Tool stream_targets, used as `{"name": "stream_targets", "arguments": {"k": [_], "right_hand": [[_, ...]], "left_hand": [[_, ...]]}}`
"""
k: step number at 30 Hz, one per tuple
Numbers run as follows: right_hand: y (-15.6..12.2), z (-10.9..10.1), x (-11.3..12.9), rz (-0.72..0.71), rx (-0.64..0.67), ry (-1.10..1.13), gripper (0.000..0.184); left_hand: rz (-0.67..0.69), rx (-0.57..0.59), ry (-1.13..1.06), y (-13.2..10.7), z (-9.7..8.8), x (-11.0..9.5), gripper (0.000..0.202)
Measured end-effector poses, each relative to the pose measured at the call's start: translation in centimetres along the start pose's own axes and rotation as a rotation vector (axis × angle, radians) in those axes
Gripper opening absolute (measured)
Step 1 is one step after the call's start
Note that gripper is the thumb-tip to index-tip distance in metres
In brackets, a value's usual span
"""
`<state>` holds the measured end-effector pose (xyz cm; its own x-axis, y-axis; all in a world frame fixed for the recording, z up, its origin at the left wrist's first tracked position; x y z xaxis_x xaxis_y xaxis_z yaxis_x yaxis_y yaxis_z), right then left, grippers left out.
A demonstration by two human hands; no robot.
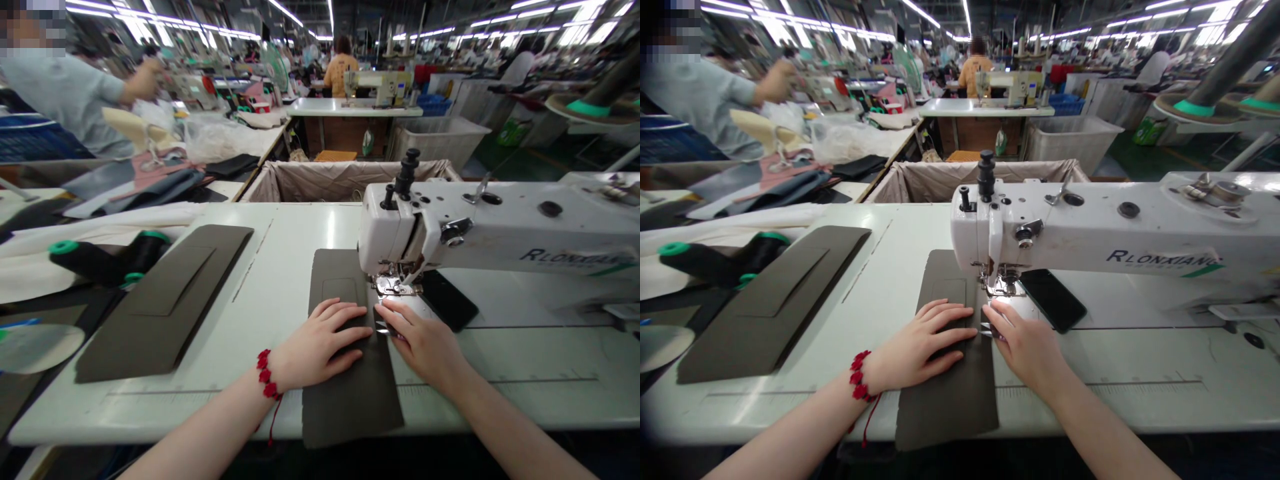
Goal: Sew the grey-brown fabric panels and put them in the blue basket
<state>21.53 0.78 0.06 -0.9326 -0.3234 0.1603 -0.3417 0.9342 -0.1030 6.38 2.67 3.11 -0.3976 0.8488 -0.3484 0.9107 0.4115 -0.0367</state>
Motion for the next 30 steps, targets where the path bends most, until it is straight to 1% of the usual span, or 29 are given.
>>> {"name": "stream_targets", "arguments": {"k": [2,6,13,19,24,30], "right_hand": [[-0.02,0.08,-0.04,0.002,0.002,-0.001,0.050],[-0.01,0.18,-0.10,0.001,0.009,0.003,0.051],[0.02,0.19,-0.11,0.001,0.010,0.006,0.052],[-0.09,0.20,-0.07,-0.022,-0.034,0.011,0.051],[-0.10,0.39,-0.06,-0.026,-0.028,0.005,0.051],[-0.03,0.28,-0.06,-0.022,-0.031,0.008,0.053]], "left_hand": [[-0.037,-0.013,0.009,-0.09,-0.03,0.21,0.038],[-0.094,0.000,0.026,-0.20,0.15,0.54,0.040],[-0.105,0.017,0.021,-0.15,0.21,0.70,0.042],[-0.094,0.023,-0.017,-0.09,0.36,0.85,0.039],[-0.098,0.004,-0.030,-0.02,0.29,1.04,0.041],[-0.127,-0.037,-0.035,-0.10,-0.24,1.01,0.044]]}}
Point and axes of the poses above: each hand's wrist, its own y-axis towards the middle knuckle, its own z-axis out of the palm, x = y × z, the point moved 8 cm from there along y, towards the middle knuckle, and after that the axes turned 13 degrees about x, right-handed, at the moved point
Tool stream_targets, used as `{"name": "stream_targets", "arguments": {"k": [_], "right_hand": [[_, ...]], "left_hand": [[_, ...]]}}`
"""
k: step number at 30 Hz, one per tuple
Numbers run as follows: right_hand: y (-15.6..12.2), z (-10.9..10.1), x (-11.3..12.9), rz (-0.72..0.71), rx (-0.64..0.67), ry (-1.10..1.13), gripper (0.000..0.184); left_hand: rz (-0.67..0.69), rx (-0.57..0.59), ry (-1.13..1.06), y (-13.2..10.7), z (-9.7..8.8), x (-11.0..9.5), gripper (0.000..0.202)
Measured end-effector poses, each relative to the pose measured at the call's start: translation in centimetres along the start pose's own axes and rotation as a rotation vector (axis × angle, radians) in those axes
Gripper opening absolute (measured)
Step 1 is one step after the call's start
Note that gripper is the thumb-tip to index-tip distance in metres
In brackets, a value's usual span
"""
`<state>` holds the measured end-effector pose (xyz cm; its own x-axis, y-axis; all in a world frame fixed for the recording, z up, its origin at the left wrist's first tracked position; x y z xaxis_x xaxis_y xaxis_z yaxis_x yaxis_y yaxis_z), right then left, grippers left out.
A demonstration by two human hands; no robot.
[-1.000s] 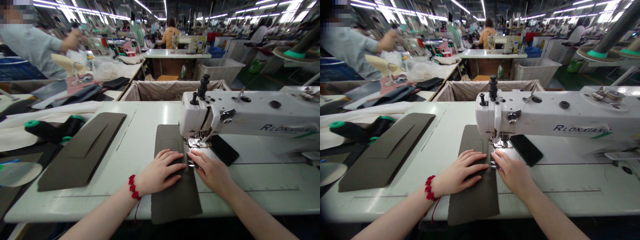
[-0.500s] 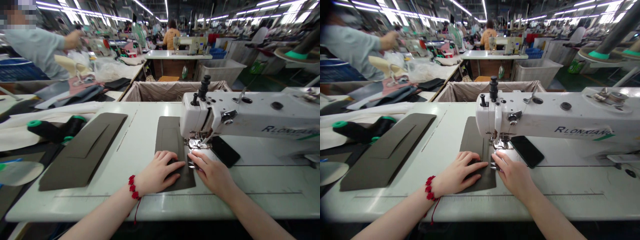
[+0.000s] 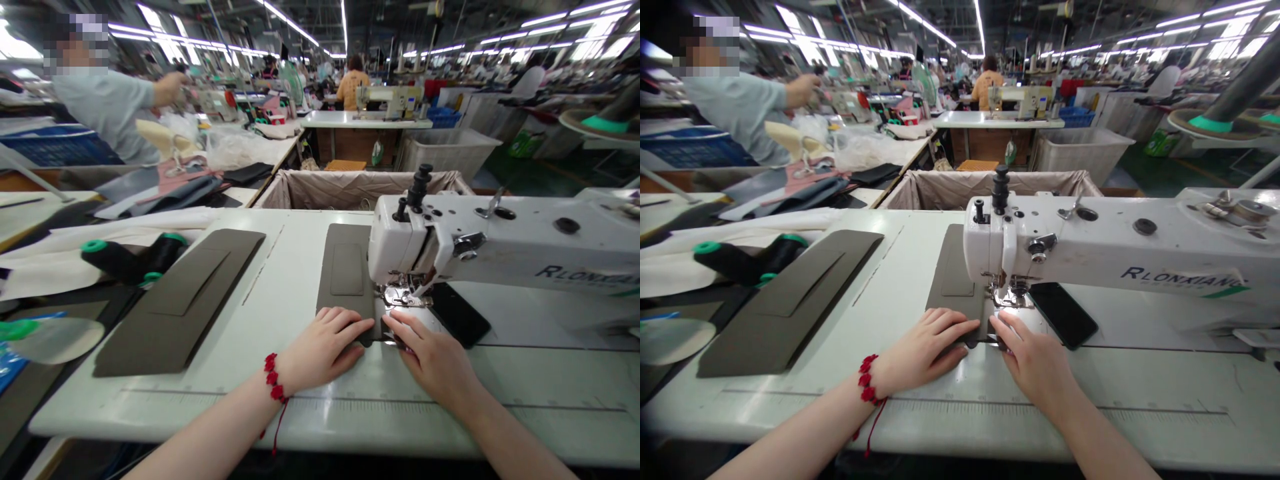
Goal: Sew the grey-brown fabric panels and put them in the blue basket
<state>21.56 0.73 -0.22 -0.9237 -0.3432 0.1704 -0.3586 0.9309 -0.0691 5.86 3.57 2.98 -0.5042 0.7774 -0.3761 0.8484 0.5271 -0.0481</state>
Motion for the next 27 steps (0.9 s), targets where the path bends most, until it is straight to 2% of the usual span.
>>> {"name": "stream_targets", "arguments": {"k": [11,19,27], "right_hand": [[0.0,0.1,-0.1,-0.009,-0.002,0.024,0.053],[0.0,0.1,-0.1,-0.013,-0.001,0.036,0.055],[0.1,0.3,-0.2,-0.011,0.007,0.039,0.054]], "left_hand": [[-0.027,-0.038,-0.014,0.2,-0.1,0.6,0.042],[-0.088,0.004,0.061,0.6,0.7,1.4,0.054],[-0.084,-0.010,0.079,0.6,0.7,1.4,0.054]]}}
Point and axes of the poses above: each hand's wrist, its own y-axis towards the middle knuckle, its own z-axis out of the palm, x = y × z, the point moved 8 cm from there along y, towards the middle knuckle, and after that the axes turned 13 degrees about x, right-handed, at the moved point
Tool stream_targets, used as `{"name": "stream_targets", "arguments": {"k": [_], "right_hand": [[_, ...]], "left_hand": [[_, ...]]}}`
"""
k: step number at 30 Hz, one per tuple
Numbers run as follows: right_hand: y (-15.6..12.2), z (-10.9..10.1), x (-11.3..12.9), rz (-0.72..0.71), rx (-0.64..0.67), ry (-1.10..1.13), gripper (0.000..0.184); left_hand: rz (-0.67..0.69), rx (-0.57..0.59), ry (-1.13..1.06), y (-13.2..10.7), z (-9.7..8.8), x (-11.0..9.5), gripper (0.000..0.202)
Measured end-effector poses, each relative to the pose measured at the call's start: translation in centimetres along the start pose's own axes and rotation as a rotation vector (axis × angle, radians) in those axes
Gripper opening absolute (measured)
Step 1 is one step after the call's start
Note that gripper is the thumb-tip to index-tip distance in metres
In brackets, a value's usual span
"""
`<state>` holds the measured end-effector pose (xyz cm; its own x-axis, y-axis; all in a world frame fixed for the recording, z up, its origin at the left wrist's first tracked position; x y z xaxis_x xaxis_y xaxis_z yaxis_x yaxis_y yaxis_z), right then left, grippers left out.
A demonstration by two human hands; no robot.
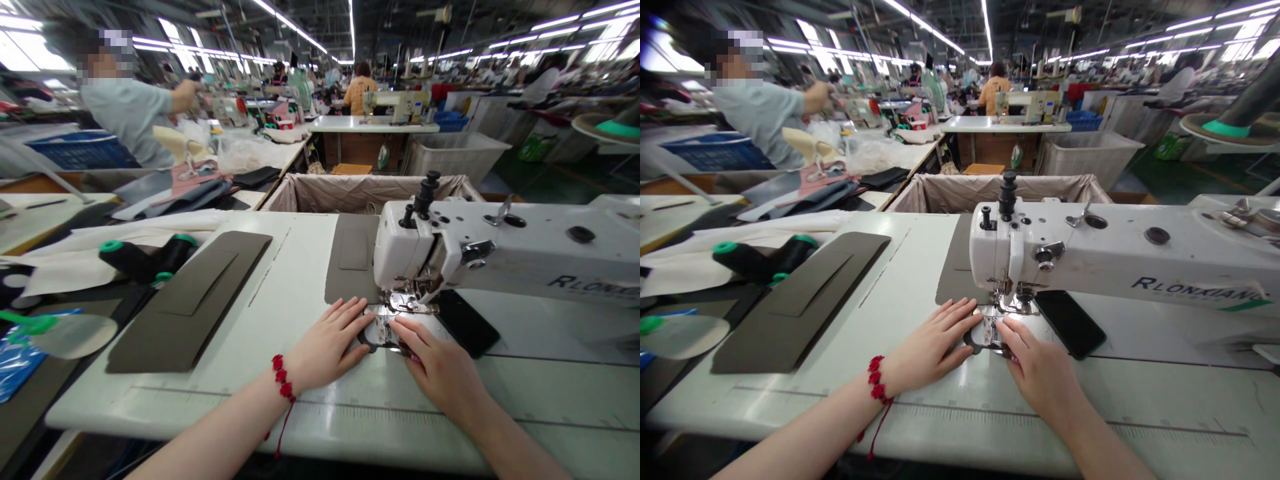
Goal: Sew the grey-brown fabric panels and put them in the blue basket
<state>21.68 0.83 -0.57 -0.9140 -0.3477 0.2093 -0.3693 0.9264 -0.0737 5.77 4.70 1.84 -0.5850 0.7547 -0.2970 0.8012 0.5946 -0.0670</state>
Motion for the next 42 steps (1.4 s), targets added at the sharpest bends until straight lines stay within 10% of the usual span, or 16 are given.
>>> {"name": "stream_targets", "arguments": {"k": [32,42], "right_hand": [[-0.5,-1.6,0.7,0.019,-0.068,0.093,0.051],[-1.0,-3.1,1.3,0.046,-0.058,0.083,0.039]], "left_hand": [[-0.046,-0.080,0.083,0.1,0.6,0.6,0.072],[-0.418,-0.262,0.174,-2.6,-4.1,3.1,0.053]]}}
Point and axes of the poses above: each hand's wrist, its own y-axis towards the middle knuckle, its own z-axis out of the palm, x = y × z, the point moved 8 cm from there along y, towards the middle knuckle, and after that the axes turned 13 degrees about x, right-handed, at the moved point
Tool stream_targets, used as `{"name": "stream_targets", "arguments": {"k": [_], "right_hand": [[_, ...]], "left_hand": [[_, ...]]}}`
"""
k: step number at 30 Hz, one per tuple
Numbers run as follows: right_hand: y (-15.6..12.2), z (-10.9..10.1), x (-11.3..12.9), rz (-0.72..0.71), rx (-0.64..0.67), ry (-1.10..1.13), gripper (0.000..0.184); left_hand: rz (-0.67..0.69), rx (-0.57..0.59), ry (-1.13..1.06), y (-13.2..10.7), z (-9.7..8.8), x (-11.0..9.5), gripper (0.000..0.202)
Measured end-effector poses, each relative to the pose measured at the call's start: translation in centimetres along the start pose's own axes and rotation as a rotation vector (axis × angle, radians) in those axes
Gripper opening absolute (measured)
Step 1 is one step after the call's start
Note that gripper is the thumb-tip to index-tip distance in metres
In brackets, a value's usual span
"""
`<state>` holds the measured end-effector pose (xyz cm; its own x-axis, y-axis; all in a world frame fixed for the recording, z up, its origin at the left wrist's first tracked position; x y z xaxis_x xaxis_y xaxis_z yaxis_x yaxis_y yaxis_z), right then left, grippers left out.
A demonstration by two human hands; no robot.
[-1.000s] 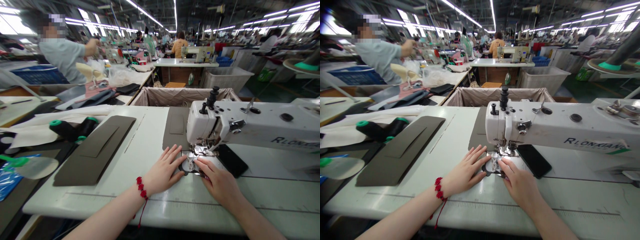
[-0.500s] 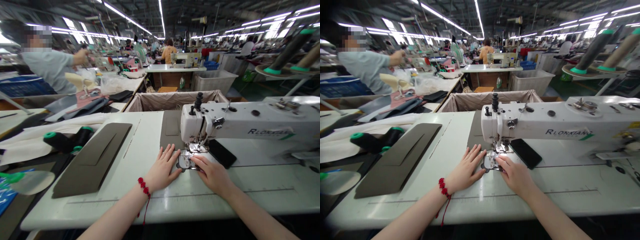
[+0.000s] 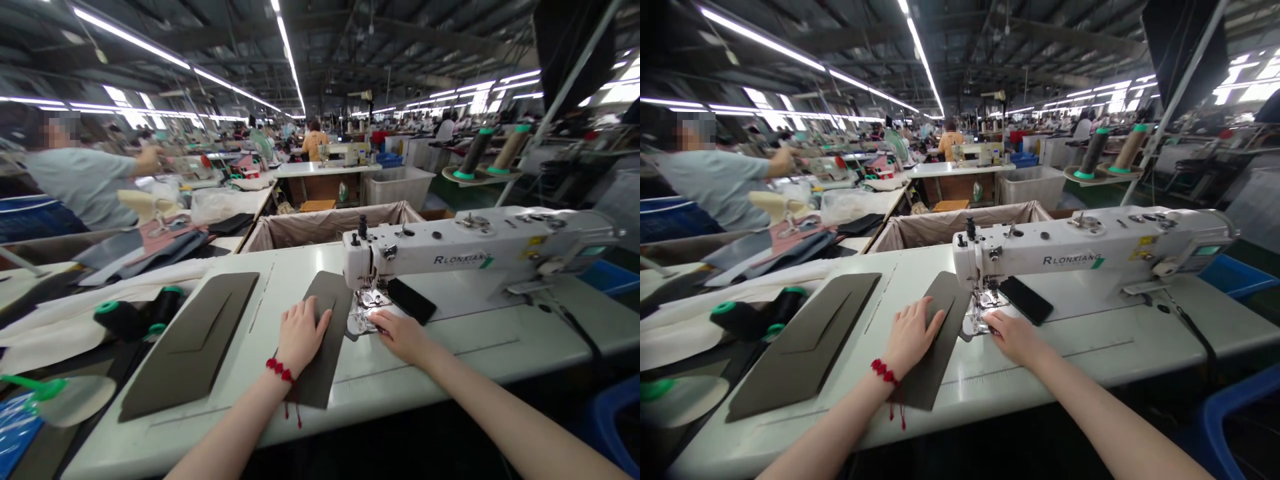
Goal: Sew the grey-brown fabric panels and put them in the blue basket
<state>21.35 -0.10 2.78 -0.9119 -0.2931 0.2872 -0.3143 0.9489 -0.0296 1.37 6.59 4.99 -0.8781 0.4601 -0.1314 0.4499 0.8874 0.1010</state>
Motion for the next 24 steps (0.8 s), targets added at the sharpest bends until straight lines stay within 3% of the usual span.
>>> {"name": "stream_targets", "arguments": {"k": [5,9,13,18,21,24], "right_hand": [[-4.5,-0.3,-0.4,0.043,0.027,0.074,0.034],[-10.7,1.2,-1.1,0.153,0.034,0.350,0.026],[-14.5,3.1,-1.6,0.307,-0.006,0.553,0.032],[-16.2,4.7,-1.9,0.453,-0.061,0.565,0.031],[-16.7,5.4,-1.3,0.445,-0.050,0.552,0.028],[-17.0,6.1,-1.0,0.458,-0.022,0.524,0.024]], "left_hand": [[0.044,0.164,0.048,-5.0,3.0,1.1,0.050],[0.188,0.283,-0.001,-9.6,4.5,-1.0,0.063],[0.349,0.284,-0.089,-8.7,3.7,-4.4,0.045],[0.482,0.323,-0.137,-6.2,2.5,-7.1,0.052],[0.470,0.273,-0.207,-7.3,2.2,-9.5,0.056],[0.446,0.210,-0.277,-9.2,3.0,-12.7,0.057]]}}
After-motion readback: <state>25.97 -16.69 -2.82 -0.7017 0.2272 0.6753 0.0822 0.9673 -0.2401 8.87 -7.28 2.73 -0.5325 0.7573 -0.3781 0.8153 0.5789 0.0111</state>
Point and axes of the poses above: each hand's wrist, its own y-axis towards the middle knuckle, its own z-axis out of the palm, x = y × z, the point moved 8 cm from there along y, towards the middle knuckle, and after that the axes turned 13 degrees about x, right-handed, at the moved point
